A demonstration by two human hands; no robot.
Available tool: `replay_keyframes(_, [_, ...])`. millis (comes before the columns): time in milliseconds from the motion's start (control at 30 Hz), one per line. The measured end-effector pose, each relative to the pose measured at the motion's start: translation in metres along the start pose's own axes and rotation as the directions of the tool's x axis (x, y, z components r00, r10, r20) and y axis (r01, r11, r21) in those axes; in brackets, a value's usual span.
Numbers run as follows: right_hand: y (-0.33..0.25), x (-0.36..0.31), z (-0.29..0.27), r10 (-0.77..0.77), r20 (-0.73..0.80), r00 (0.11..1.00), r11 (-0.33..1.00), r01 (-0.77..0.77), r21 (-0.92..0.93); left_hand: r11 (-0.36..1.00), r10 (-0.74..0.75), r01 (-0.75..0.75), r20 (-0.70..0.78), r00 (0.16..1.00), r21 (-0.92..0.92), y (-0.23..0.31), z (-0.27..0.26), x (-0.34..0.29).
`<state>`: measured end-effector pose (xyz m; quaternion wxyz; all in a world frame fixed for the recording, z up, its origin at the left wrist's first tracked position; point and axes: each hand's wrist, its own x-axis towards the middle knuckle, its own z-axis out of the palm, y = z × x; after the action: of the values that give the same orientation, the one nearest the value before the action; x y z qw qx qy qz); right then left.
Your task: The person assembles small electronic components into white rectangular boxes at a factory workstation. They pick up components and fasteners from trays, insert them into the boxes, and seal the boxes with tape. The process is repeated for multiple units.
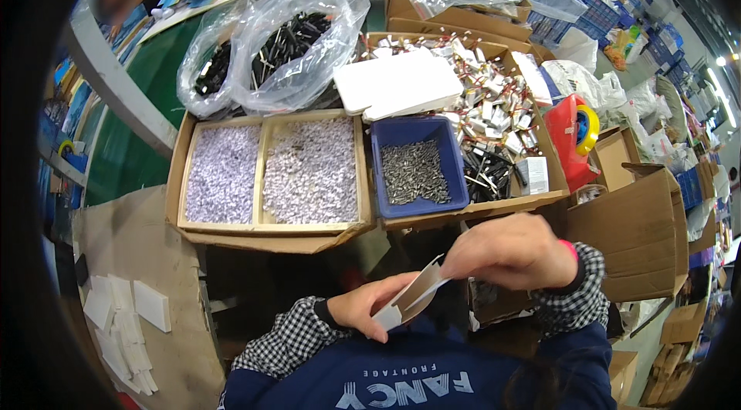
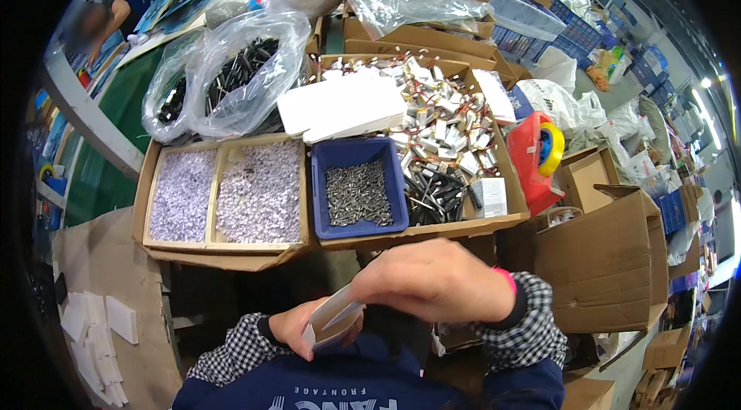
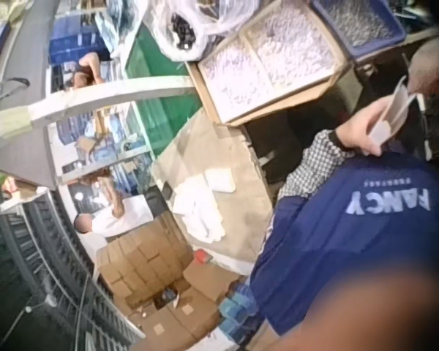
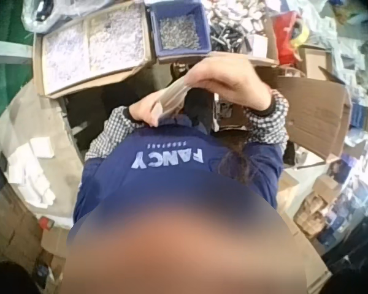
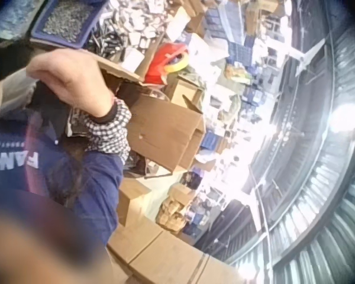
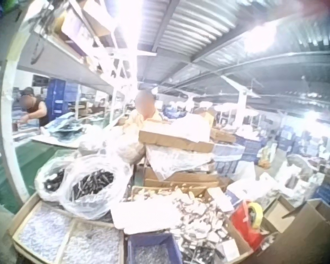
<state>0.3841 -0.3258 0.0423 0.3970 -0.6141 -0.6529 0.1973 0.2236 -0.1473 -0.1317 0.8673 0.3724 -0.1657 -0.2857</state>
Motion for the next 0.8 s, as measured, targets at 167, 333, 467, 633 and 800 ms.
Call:
replay_keyframes(167, [0.011, 0.002, 0.030, -0.149, -0.098, 0.984, 0.987, 0.143, -0.070, 0.999, 0.003, 0.003, -0.115, 0.993, 0.049, -0.001, 0.001, 0.000])
replay_keyframes(333, [0.007, -0.002, 0.033, -0.139, -0.030, 0.990, 0.987, 0.136, -0.085, 0.997, -0.063, 0.061, -0.063, 0.996, -0.038, 0.001, -0.003, -0.001])
replay_keyframes(467, [0.029, -0.015, -0.011, 0.109, -0.159, 0.981, 0.994, -0.111, -0.005, 0.997, 0.027, -0.028, -0.019, 0.999, -0.068, -0.002, -0.003, 0.000])
replay_keyframes(633, [0.128, -0.036, -0.078, 0.484, -0.495, 0.722, 0.558, -0.690, -0.461, 0.952, 0.065, -0.057, 0.017, 0.998, -0.300, -0.008, 0.001, -0.003])
replay_keyframes(800, [0.190, -0.052, -0.078, 0.549, -0.394, 0.738, 0.254, -0.595, -0.762, 0.949, 0.040, -0.036, 0.009, 0.999, -0.314, -0.013, 0.004, -0.006])
